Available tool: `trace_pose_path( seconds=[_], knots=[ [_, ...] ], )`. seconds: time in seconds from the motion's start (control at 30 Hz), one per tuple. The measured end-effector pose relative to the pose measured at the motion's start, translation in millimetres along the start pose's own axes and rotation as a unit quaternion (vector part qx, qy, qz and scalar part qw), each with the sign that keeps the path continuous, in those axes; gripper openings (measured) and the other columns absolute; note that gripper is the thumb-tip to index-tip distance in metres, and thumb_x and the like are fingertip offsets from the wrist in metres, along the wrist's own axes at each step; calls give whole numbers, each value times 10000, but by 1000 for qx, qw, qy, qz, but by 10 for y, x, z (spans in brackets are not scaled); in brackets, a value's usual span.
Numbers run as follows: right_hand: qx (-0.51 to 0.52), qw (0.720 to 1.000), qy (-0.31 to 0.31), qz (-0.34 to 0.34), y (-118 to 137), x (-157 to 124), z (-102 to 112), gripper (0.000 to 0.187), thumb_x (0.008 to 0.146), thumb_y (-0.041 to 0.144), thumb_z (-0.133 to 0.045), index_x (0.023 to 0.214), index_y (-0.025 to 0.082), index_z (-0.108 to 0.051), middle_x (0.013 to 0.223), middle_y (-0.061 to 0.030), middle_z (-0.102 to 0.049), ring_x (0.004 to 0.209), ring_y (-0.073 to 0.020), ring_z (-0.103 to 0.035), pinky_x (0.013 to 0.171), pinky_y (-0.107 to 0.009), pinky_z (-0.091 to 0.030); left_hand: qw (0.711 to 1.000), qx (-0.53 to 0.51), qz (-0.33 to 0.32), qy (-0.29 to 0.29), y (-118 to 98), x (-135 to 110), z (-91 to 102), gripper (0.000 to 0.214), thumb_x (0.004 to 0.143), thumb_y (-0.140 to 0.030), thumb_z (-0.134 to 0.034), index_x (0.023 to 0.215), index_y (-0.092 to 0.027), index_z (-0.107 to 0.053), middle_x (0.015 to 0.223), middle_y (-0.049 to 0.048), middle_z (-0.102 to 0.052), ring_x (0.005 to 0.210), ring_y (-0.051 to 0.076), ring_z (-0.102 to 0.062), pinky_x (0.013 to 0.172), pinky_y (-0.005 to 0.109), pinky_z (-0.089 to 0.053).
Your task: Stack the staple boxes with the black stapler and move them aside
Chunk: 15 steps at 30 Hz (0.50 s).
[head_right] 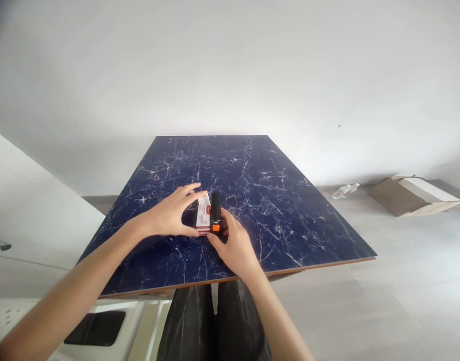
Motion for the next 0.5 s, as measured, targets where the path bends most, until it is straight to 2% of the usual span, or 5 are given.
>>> trace_pose_path(
  seconds=[0.07, 0.17, 0.3, 0.5],
  knots=[
    [10, 1000, 2, 1, -6, -3, 2, 636, 910, 364, -635, 1503, 316, -408, 1372, -79, -632, 1100, -250, -686, 945, -432, -571, 999, -14, 13, 40, 134, 65, -55, 1190, 567, -655, -864, 1577, -364, -306, 1681, 104, -207, 1527, 453, -179, 1163, 570, -330],
    [21, 1000, 4, 3, -19, 2, 3, 636, 909, 337, -635, 1504, 321, -411, 1377, -79, -630, 1143, -254, -677, 969, -441, -562, 996, -24, -1, 82, 205, 130, -206, 1206, 563, -630, -872, 1583, -307, -317, 1659, 139, -249, 1490, 438, -288, 1163, 546, -342],
    [13, 1000, 8, 7, -57, 30, -9, 645, 921, 323, -622, 1524, 324, -391, 1388, -79, -626, 1187, -264, -658, 1005, -460, -542, 997, -42, -10, 59, 161, 128, -281, 1162, 591, -565, -877, 1581, -298, -330, 1628, 141, -307, 1464, 401, -347, 1157, 516, -366],
    [-31, 999, 21, 22, -85, 55, -31, 661, 948, 359, -586, 1560, 297, -346, 1437, -94, -590, 1296, -289, -582, 1057, -482, -495, 997, -49, 5, 68, 148, 92, -277, 1187, 620, -607, -853, 1607, -298, -271, 1656, 139, -254, 1481, 400, -323, 1152, 522, -374]
  ],
)
Point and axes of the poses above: each hand's wrist, its own x-axis towards the middle knuckle, its own z-axis out of the back of the hand, y = z × x, the point moved 6 cm from there along x, towards the middle knuckle
